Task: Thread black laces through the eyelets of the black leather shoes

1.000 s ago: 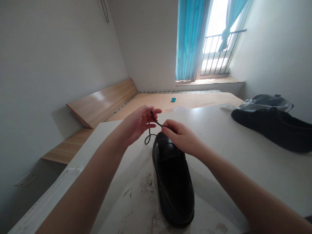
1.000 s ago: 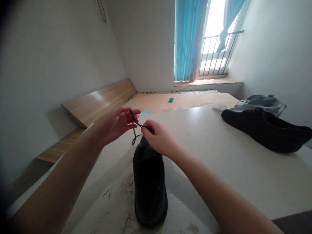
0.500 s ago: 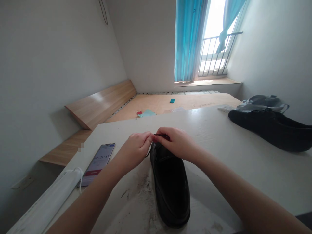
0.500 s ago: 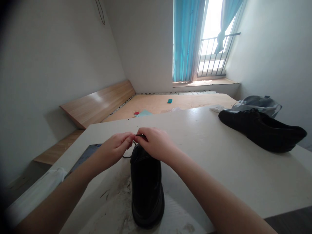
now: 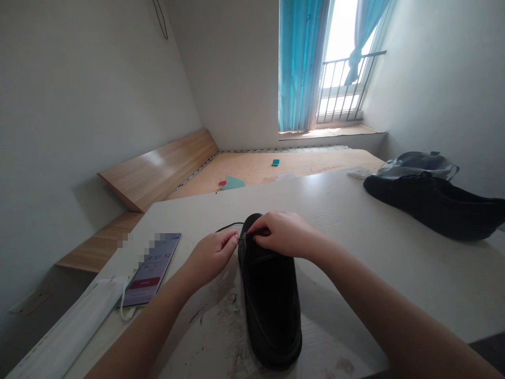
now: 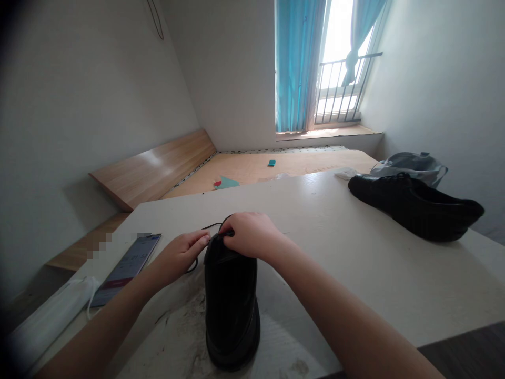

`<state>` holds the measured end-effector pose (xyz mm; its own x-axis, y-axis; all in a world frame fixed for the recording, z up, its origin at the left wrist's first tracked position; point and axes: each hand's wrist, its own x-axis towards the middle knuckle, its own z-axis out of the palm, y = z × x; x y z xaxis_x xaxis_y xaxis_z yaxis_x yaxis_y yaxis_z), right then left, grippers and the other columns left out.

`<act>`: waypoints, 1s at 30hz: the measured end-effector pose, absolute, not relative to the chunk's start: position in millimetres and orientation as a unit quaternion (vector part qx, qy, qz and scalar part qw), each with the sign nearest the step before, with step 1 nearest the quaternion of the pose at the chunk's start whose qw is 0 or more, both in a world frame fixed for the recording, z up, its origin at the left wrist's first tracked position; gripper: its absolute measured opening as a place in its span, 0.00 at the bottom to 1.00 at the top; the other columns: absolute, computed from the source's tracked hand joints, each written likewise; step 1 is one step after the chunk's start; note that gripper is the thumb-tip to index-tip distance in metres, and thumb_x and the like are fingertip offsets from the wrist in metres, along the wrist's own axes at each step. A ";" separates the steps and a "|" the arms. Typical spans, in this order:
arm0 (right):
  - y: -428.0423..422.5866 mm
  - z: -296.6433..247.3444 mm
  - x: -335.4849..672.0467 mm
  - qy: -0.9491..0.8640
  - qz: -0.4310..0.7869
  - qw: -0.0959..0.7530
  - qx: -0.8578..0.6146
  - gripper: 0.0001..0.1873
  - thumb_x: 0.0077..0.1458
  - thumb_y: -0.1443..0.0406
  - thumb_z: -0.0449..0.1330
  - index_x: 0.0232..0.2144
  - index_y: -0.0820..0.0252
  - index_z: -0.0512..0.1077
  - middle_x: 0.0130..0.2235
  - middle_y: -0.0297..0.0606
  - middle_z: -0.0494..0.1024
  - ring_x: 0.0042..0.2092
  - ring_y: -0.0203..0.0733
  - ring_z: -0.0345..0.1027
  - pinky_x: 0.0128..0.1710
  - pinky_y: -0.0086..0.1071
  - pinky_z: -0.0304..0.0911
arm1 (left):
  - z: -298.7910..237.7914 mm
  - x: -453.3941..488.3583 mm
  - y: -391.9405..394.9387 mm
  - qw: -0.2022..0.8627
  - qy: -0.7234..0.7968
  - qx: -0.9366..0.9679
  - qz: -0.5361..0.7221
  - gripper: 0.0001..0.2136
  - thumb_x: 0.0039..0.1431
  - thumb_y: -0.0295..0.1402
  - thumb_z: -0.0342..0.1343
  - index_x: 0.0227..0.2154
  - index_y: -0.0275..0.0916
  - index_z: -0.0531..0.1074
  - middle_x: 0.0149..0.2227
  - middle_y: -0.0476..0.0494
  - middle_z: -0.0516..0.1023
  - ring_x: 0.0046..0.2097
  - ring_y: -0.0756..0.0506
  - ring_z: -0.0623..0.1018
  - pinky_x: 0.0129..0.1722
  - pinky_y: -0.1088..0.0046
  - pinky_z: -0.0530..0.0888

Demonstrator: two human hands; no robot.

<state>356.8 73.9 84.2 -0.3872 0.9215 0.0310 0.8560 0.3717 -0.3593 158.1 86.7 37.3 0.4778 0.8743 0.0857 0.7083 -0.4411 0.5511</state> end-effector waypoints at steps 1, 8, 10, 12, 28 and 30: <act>74.0 83.8 356.2 -0.821 0.140 0.111 -0.542 0.17 0.51 0.61 0.55 0.41 0.45 0.79 0.41 0.31 0.82 0.41 0.43 0.73 0.34 0.31 0.57 | 36.5 157.4 87.4 0.227 0.476 0.832 0.175 0.15 0.65 0.40 0.40 0.29 0.40 0.67 0.29 0.49 0.72 0.34 0.45 0.71 0.34 0.71 0.62; 73.3 81.9 351.3 -0.841 0.098 0.104 -0.523 0.14 0.53 0.62 0.54 0.38 0.46 0.79 0.40 0.33 0.82 0.41 0.44 0.73 0.33 0.32 0.56 | 31.5 159.6 86.3 0.206 0.435 0.855 0.195 0.15 0.67 0.39 0.39 0.35 0.40 0.69 0.38 0.45 0.76 0.42 0.43 0.74 0.42 0.68 0.66; 72.3 82.1 349.6 -0.847 0.087 0.105 -0.514 0.13 0.53 0.62 0.55 0.35 0.48 0.79 0.38 0.34 0.81 0.40 0.44 0.73 0.32 0.32 0.55 | 30.2 162.3 83.8 0.168 0.450 0.854 0.200 0.16 0.67 0.40 0.38 0.36 0.40 0.69 0.38 0.43 0.76 0.43 0.42 0.74 0.43 0.66 0.67; 71.8 82.0 347.8 -0.849 0.080 0.107 -0.511 0.11 0.52 0.62 0.55 0.32 0.50 0.79 0.37 0.35 0.81 0.39 0.44 0.72 0.32 0.32 0.54 | 28.9 164.4 81.4 0.155 0.455 0.853 0.201 0.16 0.67 0.39 0.35 0.36 0.40 0.67 0.38 0.42 0.75 0.43 0.41 0.74 0.42 0.65 0.67; 78.3 71.7 348.9 -0.795 0.164 0.243 -0.530 0.04 0.46 0.63 0.58 0.26 0.57 0.70 0.28 0.32 0.74 0.29 0.37 0.60 0.28 0.31 0.47 | 34.0 162.4 78.5 0.030 0.479 0.869 0.121 0.07 0.59 0.32 0.44 0.33 0.42 0.67 0.32 0.46 0.77 0.33 0.43 0.76 0.29 0.70 0.63; 81.0 73.0 352.5 -0.781 0.199 0.284 -0.519 0.04 0.46 0.63 0.57 0.26 0.57 0.68 0.27 0.31 0.72 0.29 0.35 0.59 0.28 0.30 0.49 | 35.9 159.1 82.0 0.006 0.505 0.860 0.076 0.09 0.58 0.32 0.44 0.33 0.42 0.70 0.31 0.45 0.79 0.32 0.42 0.77 0.28 0.70 0.62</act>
